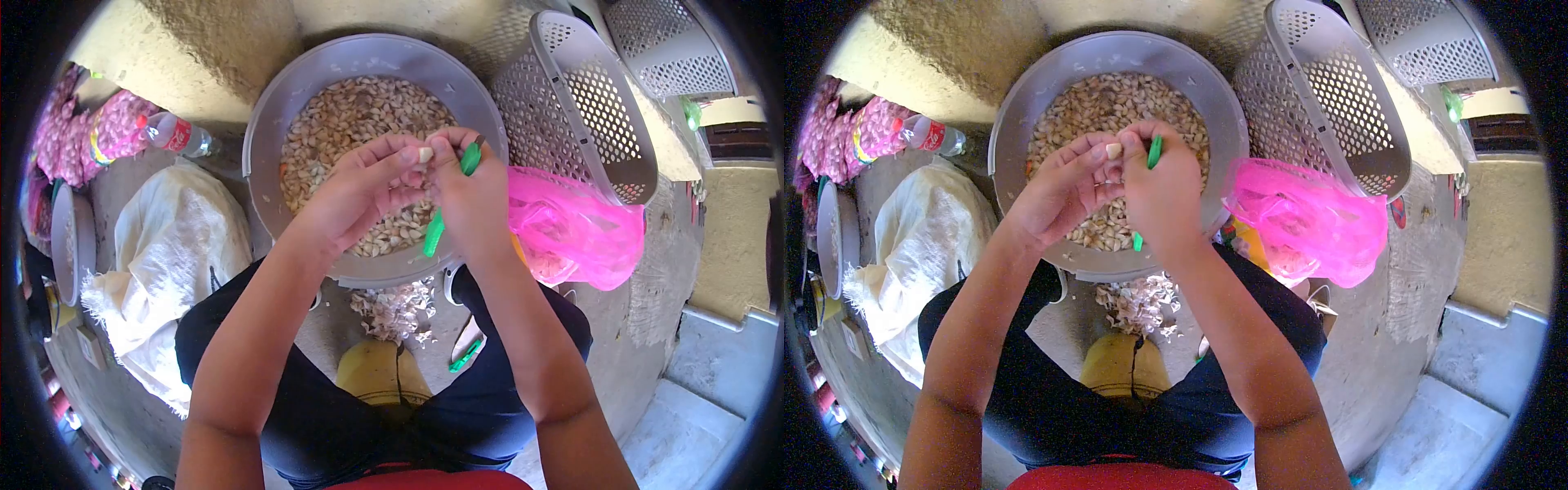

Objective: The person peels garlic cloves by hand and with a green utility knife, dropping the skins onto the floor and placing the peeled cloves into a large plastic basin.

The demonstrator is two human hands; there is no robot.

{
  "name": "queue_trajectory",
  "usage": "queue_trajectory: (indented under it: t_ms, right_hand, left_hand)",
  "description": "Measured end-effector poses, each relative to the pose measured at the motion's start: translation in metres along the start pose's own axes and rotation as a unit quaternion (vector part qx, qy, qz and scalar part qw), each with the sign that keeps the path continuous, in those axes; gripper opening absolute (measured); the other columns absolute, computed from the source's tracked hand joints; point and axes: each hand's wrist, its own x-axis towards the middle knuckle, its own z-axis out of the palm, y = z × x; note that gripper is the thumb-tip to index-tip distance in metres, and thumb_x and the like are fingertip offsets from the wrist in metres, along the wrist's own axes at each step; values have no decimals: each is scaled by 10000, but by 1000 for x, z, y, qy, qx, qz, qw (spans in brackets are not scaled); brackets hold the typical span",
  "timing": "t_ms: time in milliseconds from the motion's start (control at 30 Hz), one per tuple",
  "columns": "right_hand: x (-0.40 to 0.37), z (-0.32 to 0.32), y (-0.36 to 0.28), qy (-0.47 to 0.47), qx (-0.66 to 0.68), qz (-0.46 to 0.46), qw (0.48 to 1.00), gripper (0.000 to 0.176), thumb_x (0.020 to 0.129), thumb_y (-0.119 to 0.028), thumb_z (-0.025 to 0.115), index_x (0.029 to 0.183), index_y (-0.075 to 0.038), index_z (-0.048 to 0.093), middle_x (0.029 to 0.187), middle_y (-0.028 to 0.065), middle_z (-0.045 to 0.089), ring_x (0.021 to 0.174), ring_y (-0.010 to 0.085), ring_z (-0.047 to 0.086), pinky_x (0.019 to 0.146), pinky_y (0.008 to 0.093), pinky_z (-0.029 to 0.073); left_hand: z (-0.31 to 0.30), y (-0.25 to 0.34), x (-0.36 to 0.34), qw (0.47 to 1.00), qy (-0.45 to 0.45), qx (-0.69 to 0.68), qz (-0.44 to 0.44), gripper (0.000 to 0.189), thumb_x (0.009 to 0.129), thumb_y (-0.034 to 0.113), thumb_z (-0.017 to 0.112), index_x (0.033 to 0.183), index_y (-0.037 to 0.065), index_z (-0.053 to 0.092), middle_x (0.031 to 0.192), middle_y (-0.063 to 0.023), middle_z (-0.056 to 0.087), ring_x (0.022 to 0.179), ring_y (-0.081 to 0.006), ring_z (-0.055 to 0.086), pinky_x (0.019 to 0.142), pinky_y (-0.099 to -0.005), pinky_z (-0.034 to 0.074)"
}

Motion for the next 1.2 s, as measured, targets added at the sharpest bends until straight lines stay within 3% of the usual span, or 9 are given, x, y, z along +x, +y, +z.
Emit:
queue_trajectory:
  t_ms: [100,200,300,500,600,700,900,1200]
  right_hand:
    - [8,-3,9,30,-80,-140,986,100,819,-93,538,834,5,531,713,112,583,641,187,576,593,298,438]
    - [10,-6,13,25,-177,-206,962,95,815,-92,534,836,1,525,723,147,578,657,256,579,613,337,439]
    - [7,-3,14,22,-178,-217,960,91,813,-93,532,846,-9,523,726,162,570,669,303,573,617,351,436]
    - [10,-4,17,-5,-183,-214,959,101,821,-106,525,851,-9,521,725,158,575,656,280,578,611,349,439]
    - [9,-3,13,-29,-102,-96,990,110,824,-116,532,837,-7,524,710,124,578,611,202,565,577,319,437]
    - [10,-7,11,-67,4,-26,997,106,878,-123,475,895,-19,488,711,21,509,528,39,393,452,206,337]
    - [8,-13,-2,-112,192,75,972,99,870,-116,485,895,-20,491,700,12,474,533,59,387,460,209,345]
    - [9,-16,0,-128,226,91,961,73,865,-100,483,889,-31,489,704,7,467,547,63,393,472,202,345]
  left_hand:
    - [13,9,-2,987,119,92,59,218,832,178,545,998,36,546,884,-20,577,830,-97,538,736,-251,441]
    - [18,19,-4,930,108,339,90,219,818,160,566,1000,39,550,924,-30,585,841,-100,546,718,-235,441]
    - [9,14,-3,928,91,350,85,241,796,135,596,1004,22,549,948,-53,587,837,-107,555,731,-224,438]
    - [3,13,-3,968,69,233,63,246,803,105,582,1007,-24,532,954,-93,584,863,-144,572,795,-264,454]
    - [1,13,-3,984,64,164,38,255,812,95,562,1022,-44,520,974,-105,579,877,-162,575,816,-279,459]
    - [4,17,-5,989,55,136,23,270,816,89,548,1041,-55,508,984,-114,573,884,-169,573,819,-279,463]
    - [6,18,-5,995,58,84,10,271,824,82,532,1056,-54,501,983,-118,573,873,-167,574,811,-261,470]
    - [4,16,-3,988,80,126,31,223,846,117,521,1013,-30,517,942,-94,580,847,-159,577,780,-251,474]
